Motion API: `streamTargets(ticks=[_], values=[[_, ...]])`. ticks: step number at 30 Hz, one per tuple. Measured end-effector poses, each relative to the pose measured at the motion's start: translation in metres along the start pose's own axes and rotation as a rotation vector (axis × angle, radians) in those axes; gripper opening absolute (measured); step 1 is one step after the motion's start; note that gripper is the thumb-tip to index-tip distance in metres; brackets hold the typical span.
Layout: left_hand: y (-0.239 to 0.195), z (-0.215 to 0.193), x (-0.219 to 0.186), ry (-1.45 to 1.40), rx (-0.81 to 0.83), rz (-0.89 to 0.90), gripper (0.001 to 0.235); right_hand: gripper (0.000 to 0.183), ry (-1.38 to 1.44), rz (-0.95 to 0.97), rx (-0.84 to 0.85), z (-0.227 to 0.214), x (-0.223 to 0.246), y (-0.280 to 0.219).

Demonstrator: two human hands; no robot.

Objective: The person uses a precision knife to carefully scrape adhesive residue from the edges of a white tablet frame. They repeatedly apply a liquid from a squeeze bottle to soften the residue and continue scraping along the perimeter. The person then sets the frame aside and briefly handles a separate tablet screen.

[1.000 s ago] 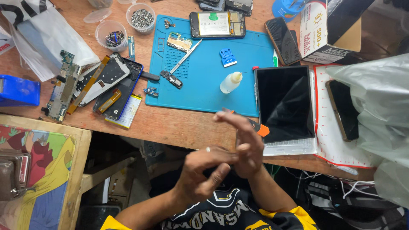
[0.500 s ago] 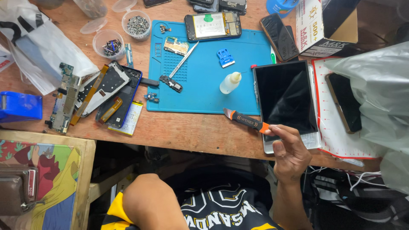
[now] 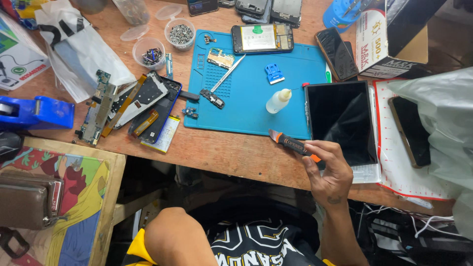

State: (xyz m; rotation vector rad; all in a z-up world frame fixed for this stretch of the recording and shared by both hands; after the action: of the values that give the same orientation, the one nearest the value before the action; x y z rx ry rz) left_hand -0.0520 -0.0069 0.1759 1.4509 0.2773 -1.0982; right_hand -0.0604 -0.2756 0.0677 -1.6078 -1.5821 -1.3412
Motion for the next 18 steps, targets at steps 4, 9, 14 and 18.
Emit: streamTargets(ticks=[4, 9, 14, 18], values=[[-0.003, 0.005, 0.005, -0.047, 0.014, 0.016, 0.017, 0.029, -0.281, -0.011, 0.036, 0.006, 0.006, 0.008], [-0.008, 0.003, 0.005, -0.137, 0.055, 0.039, 0.018, 0.037, -0.65, -0.097, 0.118, 0.014, -0.002, 0.016], [-0.019, 0.003, 0.01, -0.265, 0.113, 0.013, 0.02, 0.034, -0.716, -0.056, 0.178, 0.015, -0.009, 0.021], [-0.029, 0.014, 0.06, 0.007, -0.065, -0.442, 0.014, 0.032, -0.69, -0.042, 0.145, 0.019, -0.004, 0.021]])
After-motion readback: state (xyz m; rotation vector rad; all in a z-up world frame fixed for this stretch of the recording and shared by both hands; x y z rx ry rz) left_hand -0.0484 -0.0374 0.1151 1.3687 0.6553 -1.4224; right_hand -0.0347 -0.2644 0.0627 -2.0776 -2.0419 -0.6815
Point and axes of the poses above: each hand's wrist, its own y-axis towards the middle knuckle, its own z-axis out of the palm, x = y × z, the point moved 2 cm from there along y, towards the middle knuckle, and after that the axes turned 8 degrees about z, right-handed, at the moved point
